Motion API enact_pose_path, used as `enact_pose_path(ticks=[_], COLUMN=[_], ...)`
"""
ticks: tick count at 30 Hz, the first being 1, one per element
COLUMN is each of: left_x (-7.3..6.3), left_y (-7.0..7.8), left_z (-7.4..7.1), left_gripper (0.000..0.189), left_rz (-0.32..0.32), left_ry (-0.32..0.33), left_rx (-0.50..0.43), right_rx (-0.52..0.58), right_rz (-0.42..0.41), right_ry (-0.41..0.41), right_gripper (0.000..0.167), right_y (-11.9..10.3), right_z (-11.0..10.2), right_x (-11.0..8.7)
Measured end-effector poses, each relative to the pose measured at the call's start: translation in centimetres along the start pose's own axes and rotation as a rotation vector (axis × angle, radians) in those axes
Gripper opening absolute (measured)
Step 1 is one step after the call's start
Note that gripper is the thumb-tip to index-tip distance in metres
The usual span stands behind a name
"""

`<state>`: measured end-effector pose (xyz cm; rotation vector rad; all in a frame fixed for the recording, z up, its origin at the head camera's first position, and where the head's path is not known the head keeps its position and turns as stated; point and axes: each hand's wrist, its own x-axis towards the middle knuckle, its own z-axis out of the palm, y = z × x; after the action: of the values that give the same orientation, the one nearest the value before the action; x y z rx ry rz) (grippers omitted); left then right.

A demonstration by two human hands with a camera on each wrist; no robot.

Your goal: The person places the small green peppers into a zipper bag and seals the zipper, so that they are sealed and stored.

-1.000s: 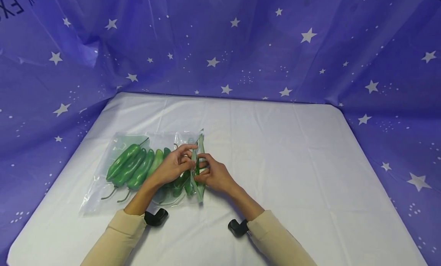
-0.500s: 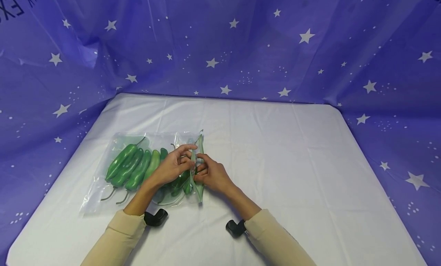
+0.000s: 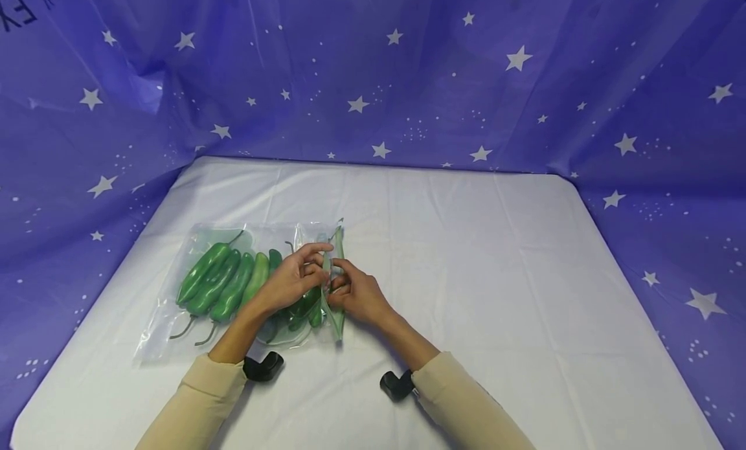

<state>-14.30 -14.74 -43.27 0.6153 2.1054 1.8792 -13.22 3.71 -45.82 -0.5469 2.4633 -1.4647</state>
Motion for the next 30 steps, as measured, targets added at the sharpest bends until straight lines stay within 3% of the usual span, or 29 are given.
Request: enact_pose_path(ticks=[13, 17, 23, 30], left_x=[-0.4, -0.4, -0.4, -0.4], left_y=[0.4, 0.3, -0.1, 0.6], left_z=[0.1, 0.2, 0.3, 0.6], left_gripper=[0.049, 0.051, 0.051, 0.049], left_rz=[-0.011, -0.019, -0.022, -0.001], left_ry=[0.009, 0.017, 0.037, 0.024], left_rx=[0.010, 0.034, 0.144, 0.135], right_rx=[-0.008, -0.012, -0.010, -0.027], right_rz=[-0.035, -0.015, 0.006, 0.034], right_ry=[0.054, 0.058, 0.064, 0.109], right_gripper=[0.063, 0.060, 0.058, 0.048], right_y=[0.0, -0.1, -0.3, 0.5], right_z=[-1.2, -1.7, -2.2, -2.5], right_x=[-0.5, -0.8, -1.3, -1.2])
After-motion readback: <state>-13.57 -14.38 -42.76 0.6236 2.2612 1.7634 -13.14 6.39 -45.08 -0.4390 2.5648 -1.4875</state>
